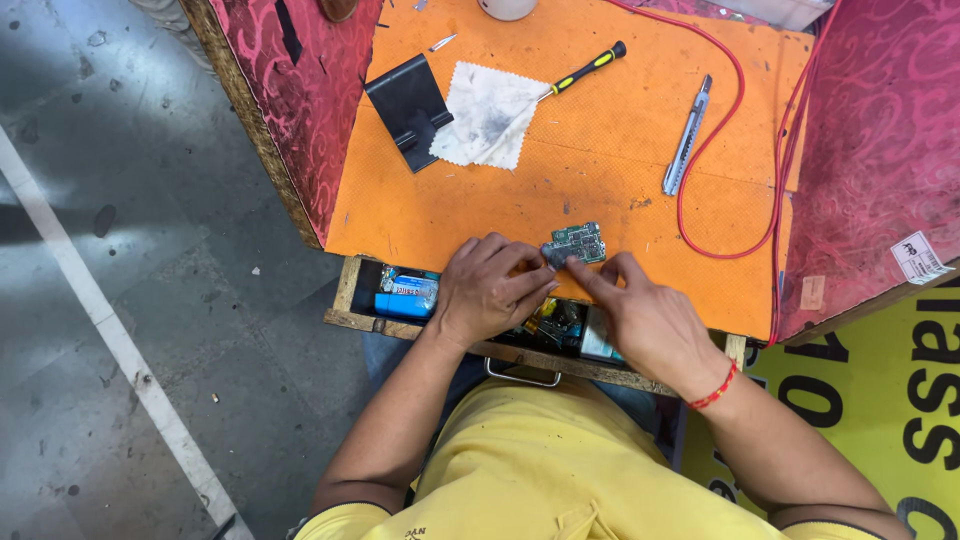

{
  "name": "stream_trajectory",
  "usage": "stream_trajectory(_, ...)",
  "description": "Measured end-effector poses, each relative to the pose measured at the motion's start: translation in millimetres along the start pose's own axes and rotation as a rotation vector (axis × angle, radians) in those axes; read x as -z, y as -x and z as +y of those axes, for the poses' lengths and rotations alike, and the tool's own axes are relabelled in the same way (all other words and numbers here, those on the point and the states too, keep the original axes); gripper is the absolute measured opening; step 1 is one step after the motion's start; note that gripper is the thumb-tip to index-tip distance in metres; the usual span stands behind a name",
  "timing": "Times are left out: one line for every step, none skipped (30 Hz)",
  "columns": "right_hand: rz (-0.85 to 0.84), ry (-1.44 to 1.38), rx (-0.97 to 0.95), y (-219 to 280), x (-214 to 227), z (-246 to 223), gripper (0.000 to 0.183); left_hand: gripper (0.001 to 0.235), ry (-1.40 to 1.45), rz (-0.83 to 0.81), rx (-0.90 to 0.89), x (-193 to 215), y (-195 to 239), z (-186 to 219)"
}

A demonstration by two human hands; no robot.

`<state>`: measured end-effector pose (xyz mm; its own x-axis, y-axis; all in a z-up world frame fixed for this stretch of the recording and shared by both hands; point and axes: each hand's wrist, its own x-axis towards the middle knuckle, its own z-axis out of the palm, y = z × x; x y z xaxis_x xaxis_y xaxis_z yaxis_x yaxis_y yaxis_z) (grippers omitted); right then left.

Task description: The person repeatedly rubs a small green circuit board with a finger and a small brush on an orange work surface. The person occasionally flips the board and continues rubbing different areas. No final state or destination is shown.

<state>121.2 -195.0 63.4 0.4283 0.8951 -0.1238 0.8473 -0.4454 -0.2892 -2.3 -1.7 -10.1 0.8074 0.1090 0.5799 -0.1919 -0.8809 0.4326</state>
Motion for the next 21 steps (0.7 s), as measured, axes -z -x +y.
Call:
stream_trajectory(-0.004, -0.008, -0.066, 1.6, -0.6, -0.3, 0.069, 0.01, -0.001, -0.002, 0.003, -0.3, 1.0, 1.1)
stream_trajectory(-0.004, -0.013, -0.129, 2.1, 0.0, 0.5, 0.07, 0.011, -0.003, -0.001, 0.002, -0.9, 0.5, 1.4)
stream_trajectory(-0.003, -0.018, -0.193, 2.7, 0.4, 0.6, 0.071, 0.011, -0.006, 0.001, 0.002, -1.0, 0.1, 1.9)
stream_trajectory(-0.015, -0.013, -0.16, 2.4, 1.2, 0.9, 0.071, 0.011, 0.002, -0.001, 0.018, -1.0, -0.1, 2.8)
stream_trajectory(-0.027, -0.008, -0.127, 2.1, 2.1, 1.1, 0.07, 0.012, 0.01, -0.003, 0.034, -0.9, -0.7, 3.1)
stream_trajectory(-0.041, -0.005, -0.092, 0.8, 2.6, 1.3, 0.07, 0.012, 0.016, -0.007, 0.052, 0.3, -0.9, 2.7)
stream_trajectory(-0.032, -0.008, -0.072, -1.8, 3.0, 2.3, 0.068, 0.012, -0.002, 0.005, 0.036, 1.0, -1.6, 1.1)
stream_trajectory(-0.028, -0.015, -0.065, -0.3, 2.3, 2.2, 0.067, 0.012, -0.008, 0.007, 0.019, 0.9, -0.8, 1.2)
stream_trajectory(-0.025, -0.021, -0.058, 1.3, 1.1, 2.1, 0.066, 0.011, -0.014, 0.01, 0.002, 0.5, 0.0, 1.2)
stream_trajectory(0.006, 0.003, -0.101, 2.6, 1.0, 3.0, 0.063, 0.011, -0.014, 0.01, 0.001, -0.6, -0.1, 1.6)
stream_trajectory(0.036, 0.028, -0.143, 4.9, 0.9, 2.9, 0.061, 0.011, -0.014, 0.01, -0.001, -0.9, 0.2, 2.6)
stream_trajectory(0.073, 0.054, -0.177, 3.0, 1.4, 3.4, 0.059, 0.011, -0.024, 0.014, -0.004, 0.2, -1.2, 1.4)
stream_trajectory(0.045, 0.046, -0.128, -0.2, 2.0, 4.3, 0.061, 0.011, -0.019, 0.02, 0.0, 0.7, -3.3, 0.4)
stream_trajectory(0.012, 0.032, -0.084, -0.1, 0.9, 2.9, 0.062, 0.011, -0.009, 0.019, 0.007, 1.6, -3.1, 1.0)
stream_trajectory(-0.021, 0.019, -0.04, 0.2, -0.3, 1.9, 0.064, 0.011, 0.0, 0.018, 0.014, 2.6, -2.7, 1.4)
stream_trajectory(0.001, 0.018, -0.1, 1.5, -0.6, 2.3, 0.062, 0.011, -0.006, 0.008, 0.008, 2.2, -3.4, 1.7)
stream_trajectory(0.023, 0.017, -0.161, 2.5, -0.7, 3.1, 0.061, 0.011, -0.012, -0.002, 0.002, 2.0, -3.9, 1.3)
stream_trajectory(0.04, 0.018, -0.219, 4.0, 0.1, 4.7, 0.06, 0.011, -0.016, -0.011, 0.0, 1.5, -3.7, 2.0)
stream_trajectory(0.016, -0.004, -0.177, 6.1, 0.0, 4.9, 0.06, 0.011, -0.006, -0.002, 0.003, 0.4, -3.8, 2.7)
stream_trajectory(-0.008, -0.031, -0.133, 6.2, -0.8, 4.7, 0.061, 0.011, 0.0, 0.003, 0.007, 1.0, -3.4, 2.2)
stream_trajectory(-0.031, -0.058, -0.089, 6.1, -1.2, 4.9, 0.061, 0.011, 0.005, 0.008, 0.011, 1.5, -2.8, 2.1)
